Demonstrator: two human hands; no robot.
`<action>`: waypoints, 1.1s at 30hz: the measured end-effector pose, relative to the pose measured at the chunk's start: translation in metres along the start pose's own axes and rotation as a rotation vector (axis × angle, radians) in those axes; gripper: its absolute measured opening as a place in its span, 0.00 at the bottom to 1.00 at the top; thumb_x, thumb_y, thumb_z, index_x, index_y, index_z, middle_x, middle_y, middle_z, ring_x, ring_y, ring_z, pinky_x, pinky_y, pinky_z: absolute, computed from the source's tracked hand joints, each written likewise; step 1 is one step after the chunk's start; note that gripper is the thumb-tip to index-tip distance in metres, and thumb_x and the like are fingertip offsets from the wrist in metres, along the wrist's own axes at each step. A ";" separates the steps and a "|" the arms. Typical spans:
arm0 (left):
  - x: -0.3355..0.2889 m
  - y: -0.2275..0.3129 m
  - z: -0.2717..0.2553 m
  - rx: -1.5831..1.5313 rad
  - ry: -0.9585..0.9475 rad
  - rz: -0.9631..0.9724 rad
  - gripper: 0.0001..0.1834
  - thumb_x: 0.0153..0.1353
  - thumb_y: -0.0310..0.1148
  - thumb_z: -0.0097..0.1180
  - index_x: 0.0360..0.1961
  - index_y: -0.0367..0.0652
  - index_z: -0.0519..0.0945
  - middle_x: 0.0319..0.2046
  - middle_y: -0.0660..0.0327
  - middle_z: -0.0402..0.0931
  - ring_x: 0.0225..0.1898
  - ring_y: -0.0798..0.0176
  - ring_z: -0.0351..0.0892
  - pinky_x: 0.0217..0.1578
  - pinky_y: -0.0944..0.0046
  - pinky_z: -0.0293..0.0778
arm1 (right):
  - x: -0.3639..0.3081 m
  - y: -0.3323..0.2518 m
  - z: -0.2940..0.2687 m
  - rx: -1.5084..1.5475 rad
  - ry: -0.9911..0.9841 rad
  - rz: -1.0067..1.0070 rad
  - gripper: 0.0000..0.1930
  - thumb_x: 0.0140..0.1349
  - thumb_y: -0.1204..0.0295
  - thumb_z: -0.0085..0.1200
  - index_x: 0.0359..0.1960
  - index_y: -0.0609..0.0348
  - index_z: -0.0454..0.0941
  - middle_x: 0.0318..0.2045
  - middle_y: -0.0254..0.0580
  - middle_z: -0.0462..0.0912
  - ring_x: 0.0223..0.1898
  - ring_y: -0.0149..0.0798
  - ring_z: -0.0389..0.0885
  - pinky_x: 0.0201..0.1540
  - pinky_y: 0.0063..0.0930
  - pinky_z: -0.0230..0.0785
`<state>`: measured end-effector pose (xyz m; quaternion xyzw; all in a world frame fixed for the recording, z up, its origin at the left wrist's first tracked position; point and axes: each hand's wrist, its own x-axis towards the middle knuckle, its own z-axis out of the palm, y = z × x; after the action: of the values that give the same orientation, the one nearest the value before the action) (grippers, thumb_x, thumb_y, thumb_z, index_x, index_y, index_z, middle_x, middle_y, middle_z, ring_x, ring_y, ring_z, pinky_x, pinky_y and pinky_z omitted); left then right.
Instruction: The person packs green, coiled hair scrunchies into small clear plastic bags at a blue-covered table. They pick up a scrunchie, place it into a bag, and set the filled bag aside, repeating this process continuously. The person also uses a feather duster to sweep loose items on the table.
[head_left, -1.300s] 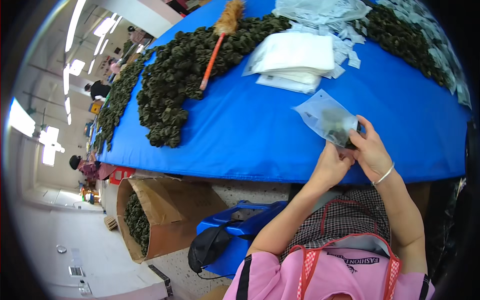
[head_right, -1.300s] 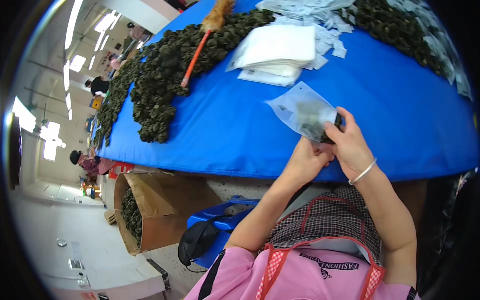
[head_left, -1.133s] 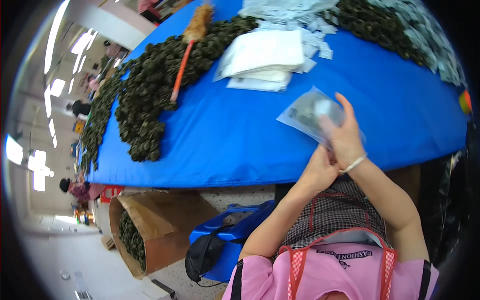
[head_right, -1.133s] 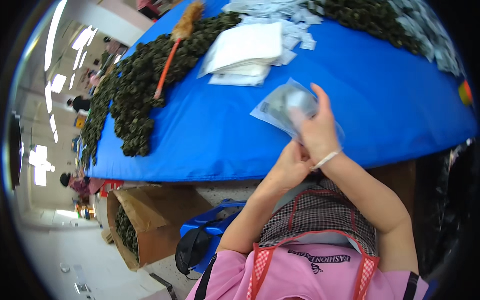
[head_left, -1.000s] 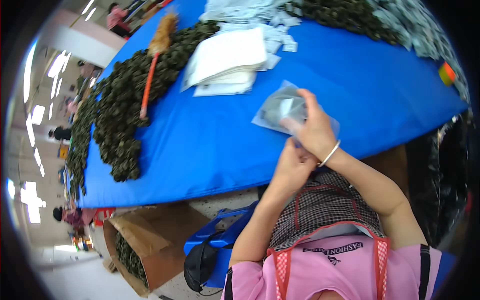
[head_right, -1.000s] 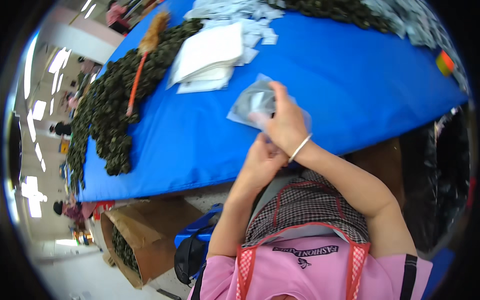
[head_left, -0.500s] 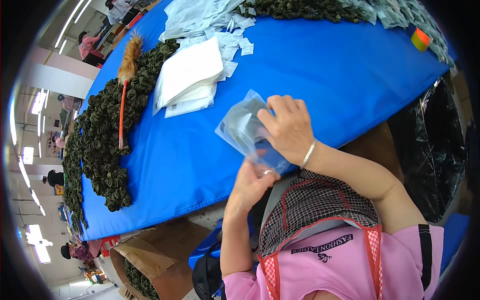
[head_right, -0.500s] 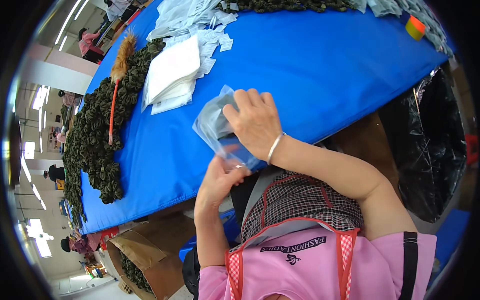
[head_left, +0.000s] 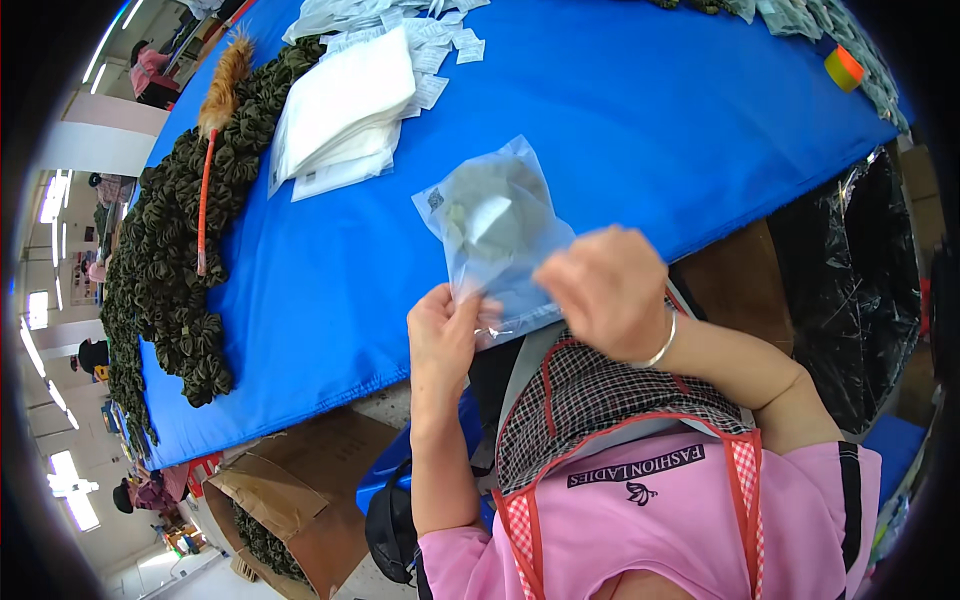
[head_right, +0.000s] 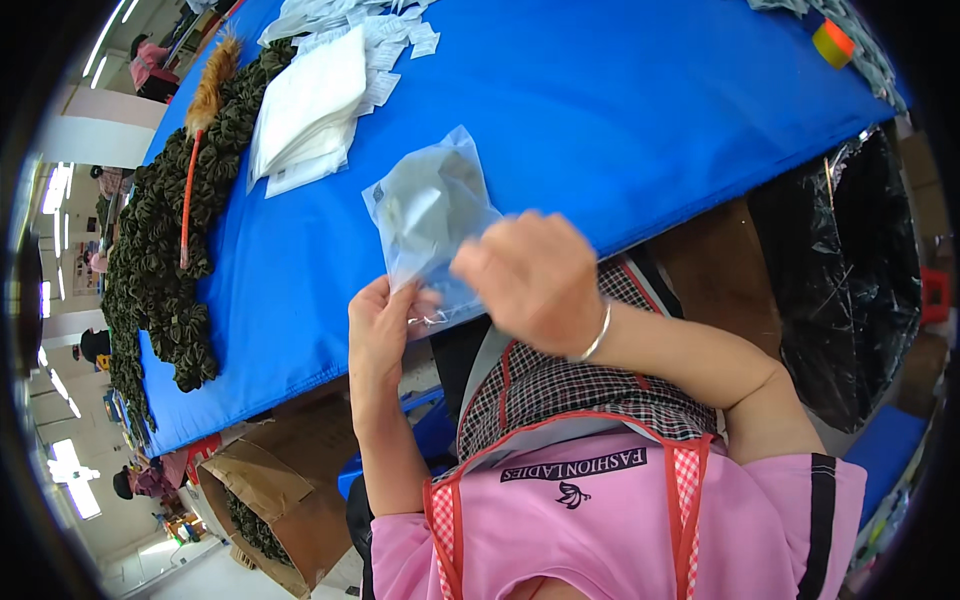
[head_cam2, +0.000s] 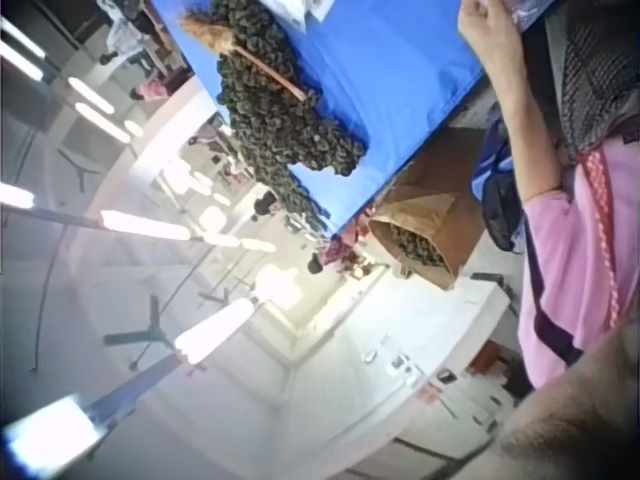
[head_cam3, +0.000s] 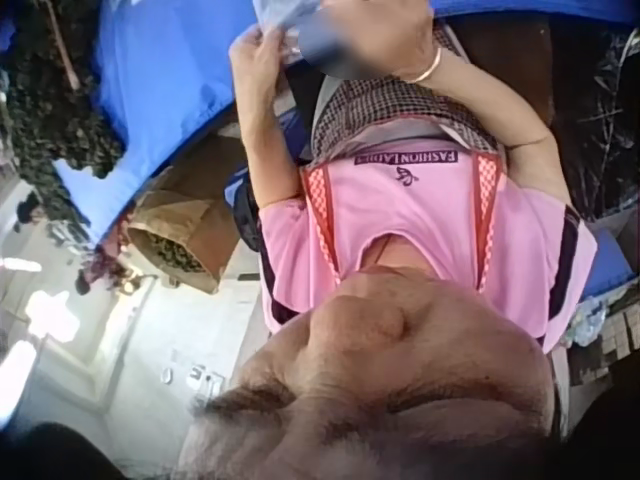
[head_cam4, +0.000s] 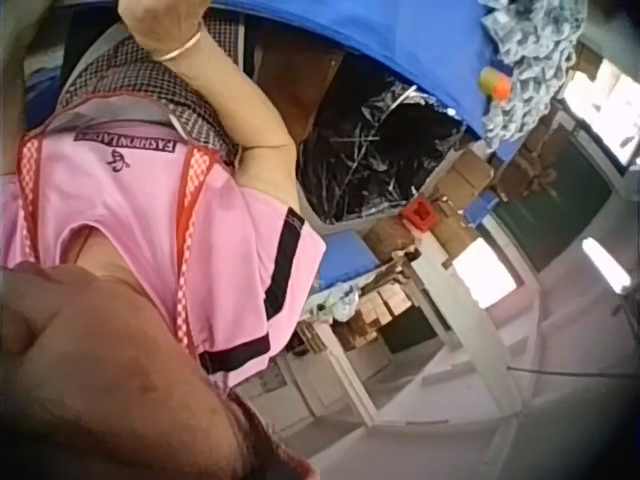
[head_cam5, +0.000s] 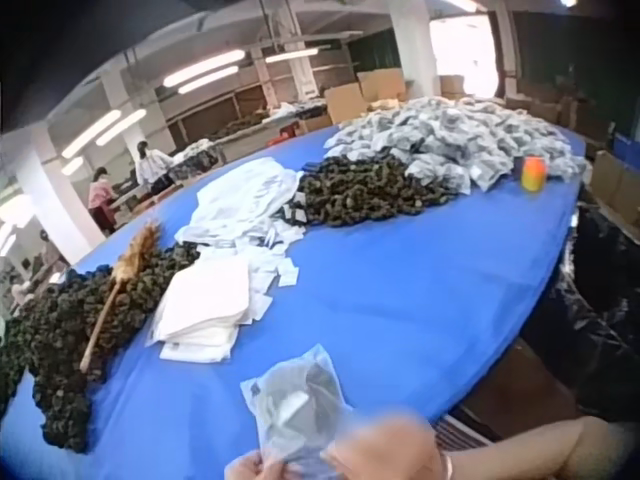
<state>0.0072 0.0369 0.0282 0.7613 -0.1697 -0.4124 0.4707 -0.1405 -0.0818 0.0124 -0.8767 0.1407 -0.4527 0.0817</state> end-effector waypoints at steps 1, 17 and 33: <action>-0.002 -0.007 -0.005 -0.073 -0.029 0.001 0.11 0.64 0.31 0.50 0.37 0.31 0.78 0.26 0.60 0.81 0.24 0.72 0.77 0.25 0.73 0.72 | -0.002 -0.011 0.000 0.074 -0.043 0.005 0.08 0.45 0.72 0.57 0.29 0.53 0.75 0.25 0.33 0.70 0.25 0.35 0.70 0.28 0.28 0.59; -0.013 -0.014 0.012 -0.508 -0.224 -0.030 0.18 0.69 0.38 0.45 0.46 0.32 0.78 0.36 0.58 0.80 0.34 0.68 0.81 0.36 0.69 0.77 | -0.010 -0.032 0.016 0.021 -0.194 0.027 0.08 0.48 0.70 0.51 0.31 0.56 0.76 0.29 0.33 0.72 0.33 0.34 0.71 0.40 0.33 0.57; 0.022 0.003 0.023 -0.329 -0.101 -0.011 0.18 0.67 0.38 0.48 0.43 0.30 0.76 0.33 0.52 0.81 0.32 0.61 0.83 0.31 0.68 0.79 | 0.003 0.103 -0.117 0.736 0.008 0.942 0.04 0.55 0.82 0.53 0.29 0.59 0.76 0.26 0.33 0.79 0.26 0.26 0.77 0.31 0.22 0.72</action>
<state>0.0032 0.0075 0.0155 0.6533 -0.1190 -0.4749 0.5775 -0.2521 -0.1820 0.0545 -0.6322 0.3484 -0.3899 0.5718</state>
